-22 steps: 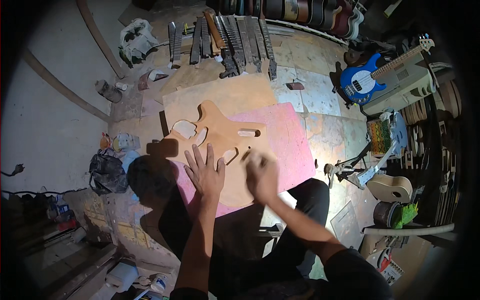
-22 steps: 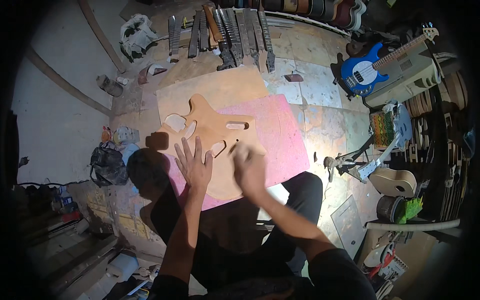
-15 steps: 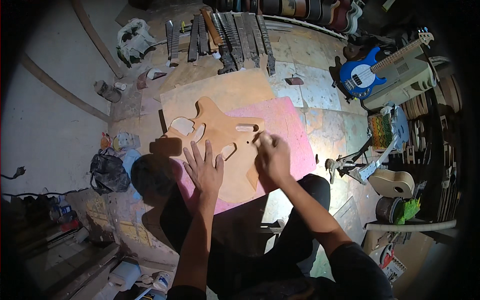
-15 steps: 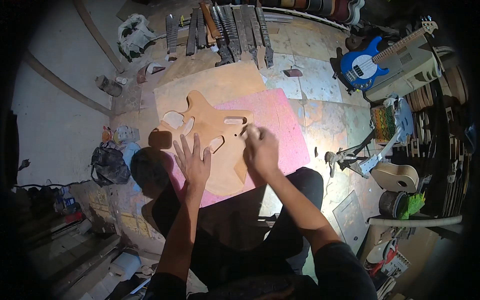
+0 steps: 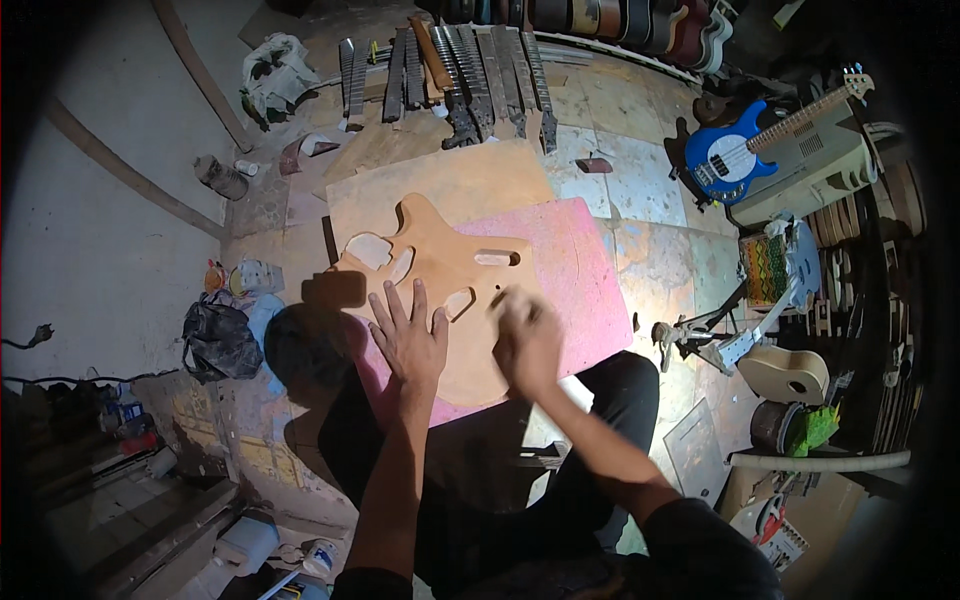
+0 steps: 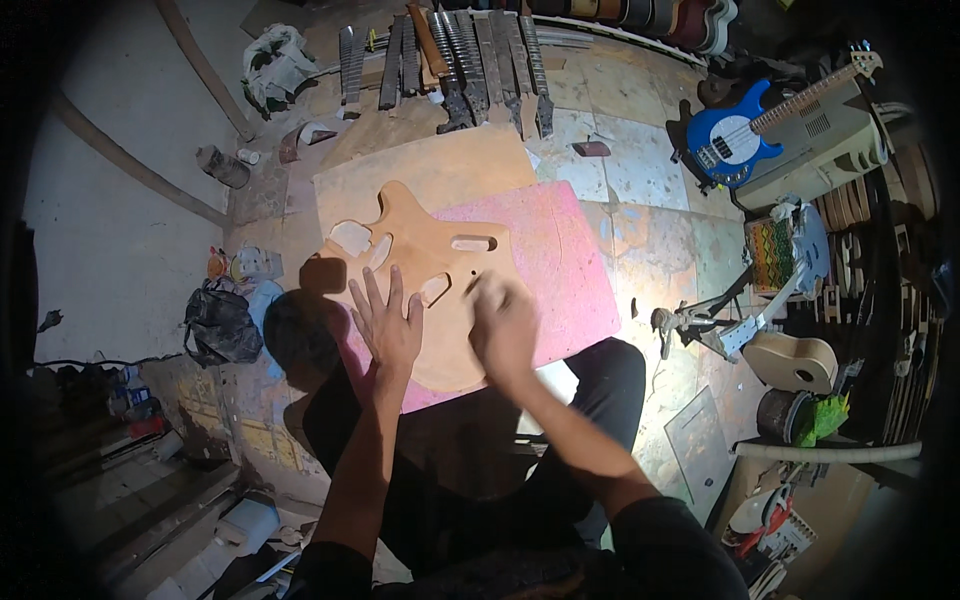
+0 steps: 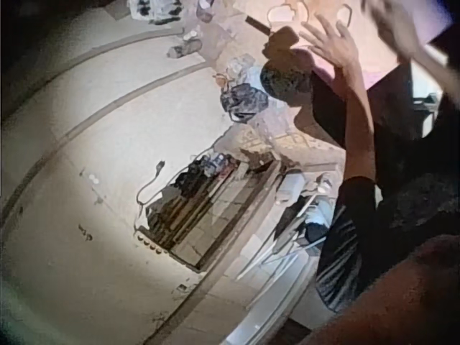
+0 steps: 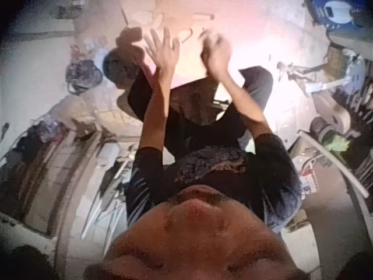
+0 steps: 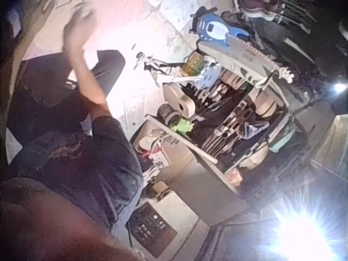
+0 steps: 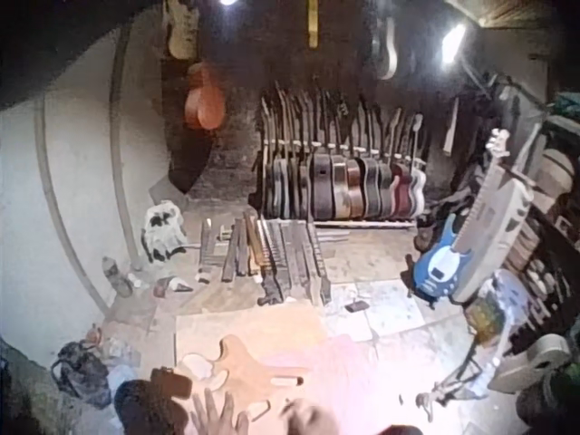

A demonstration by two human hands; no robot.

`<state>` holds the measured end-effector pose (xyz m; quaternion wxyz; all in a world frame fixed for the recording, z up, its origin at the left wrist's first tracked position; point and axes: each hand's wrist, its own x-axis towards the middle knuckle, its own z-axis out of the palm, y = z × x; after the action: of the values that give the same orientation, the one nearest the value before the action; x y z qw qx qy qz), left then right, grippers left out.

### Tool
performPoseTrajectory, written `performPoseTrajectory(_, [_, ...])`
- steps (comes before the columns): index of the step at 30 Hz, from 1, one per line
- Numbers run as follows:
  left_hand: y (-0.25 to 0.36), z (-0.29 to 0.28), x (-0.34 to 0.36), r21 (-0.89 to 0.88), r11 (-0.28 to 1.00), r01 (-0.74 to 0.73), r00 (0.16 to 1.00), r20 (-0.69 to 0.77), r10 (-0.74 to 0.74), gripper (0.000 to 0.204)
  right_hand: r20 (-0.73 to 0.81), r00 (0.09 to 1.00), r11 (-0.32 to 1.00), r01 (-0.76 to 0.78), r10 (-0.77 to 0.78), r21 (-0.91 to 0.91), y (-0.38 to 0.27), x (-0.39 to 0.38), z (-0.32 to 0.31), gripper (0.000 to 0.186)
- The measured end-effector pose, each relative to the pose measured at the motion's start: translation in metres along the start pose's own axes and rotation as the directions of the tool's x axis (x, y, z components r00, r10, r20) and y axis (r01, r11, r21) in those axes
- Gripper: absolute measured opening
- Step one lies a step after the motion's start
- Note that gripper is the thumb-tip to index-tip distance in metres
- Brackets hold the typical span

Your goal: The person sands the surface of a wooden guitar body using a sanding block, then picks up a guitar neck and sands its edges and back while sitting on the floor.

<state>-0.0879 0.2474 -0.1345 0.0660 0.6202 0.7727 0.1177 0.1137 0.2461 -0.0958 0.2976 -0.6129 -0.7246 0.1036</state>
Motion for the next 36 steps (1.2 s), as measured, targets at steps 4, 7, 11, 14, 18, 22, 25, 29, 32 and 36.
performPoseTrajectory(4, [-0.003, 0.003, -0.002, -0.014, 1.000, -0.020, 1.000, -0.010, 0.020, 0.065, 0.157, 0.940, 0.951, 0.290, -0.304, 0.102, -0.018, -0.031, -0.006, 0.042])
performPoseTrajectory(7, [-0.005, 0.002, -0.005, -0.027, 1.000, -0.014, 1.000, 0.002, 0.014, 0.065, 0.169, 0.984, 0.985, -0.076, 0.049, 0.156, 0.019, 0.036, -0.007, 0.031])
performPoseTrajectory(11, [-0.001, 0.002, 0.000, -0.009, 1.000, -0.016, 1.000, -0.004, 0.016, 0.064, 0.066, 0.996, 0.997, -0.070, 0.068, 0.023, 0.013, 0.024, 0.010, 0.040])
performPoseTrajectory(14, [0.000, 0.003, -0.001, -0.024, 0.999, -0.024, 1.000, 0.002, 0.024, 0.064, 0.052, 0.990, 0.984, 0.123, -0.131, 0.132, -0.023, -0.017, 0.003, 0.033])
performPoseTrajectory(18, [-0.005, 0.002, -0.004, -0.063, 0.998, -0.018, 1.000, -0.013, 0.018, 0.063, 0.098, 0.981, 0.986, 0.166, -0.168, 0.022, 0.026, 0.037, 0.004, 0.033])
performPoseTrajectory(22, [-0.007, 0.005, -0.002, -0.049, 0.998, -0.035, 0.999, -0.039, 0.034, 0.064, 0.043, 0.999, 0.998, -0.024, 0.026, -0.055, 0.000, 0.024, 0.018, 0.044])
performPoseTrajectory(25, [-0.010, 0.000, 0.003, -0.032, 0.997, -0.072, 0.995, -0.067, 0.069, 0.068, 0.224, 0.955, 0.981, 0.188, -0.196, 0.057, -0.046, -0.046, 0.004, 0.049])
performPoseTrajectory(29, [-0.033, -0.032, 0.040, -0.214, 0.971, -0.104, 0.991, 0.056, 0.118, 0.075, 0.153, 0.975, 0.986, 0.151, -0.160, 0.068, 0.004, 0.015, 0.004, 0.031])
performPoseTrajectory(32, [-0.044, -0.018, 0.042, -0.182, 0.956, -0.231, 0.972, -0.075, 0.221, 0.077, -0.173, 0.983, 0.998, 0.052, -0.058, -0.038, 0.011, 0.058, 0.007, 0.019])
performPoseTrajectory(36, [-0.050, 0.001, 0.039, -0.083, 0.964, -0.254, 0.960, -0.143, 0.241, 0.069, 0.064, 0.984, 0.985, 0.168, -0.166, -0.038, -0.043, -0.026, 0.025, 0.044])
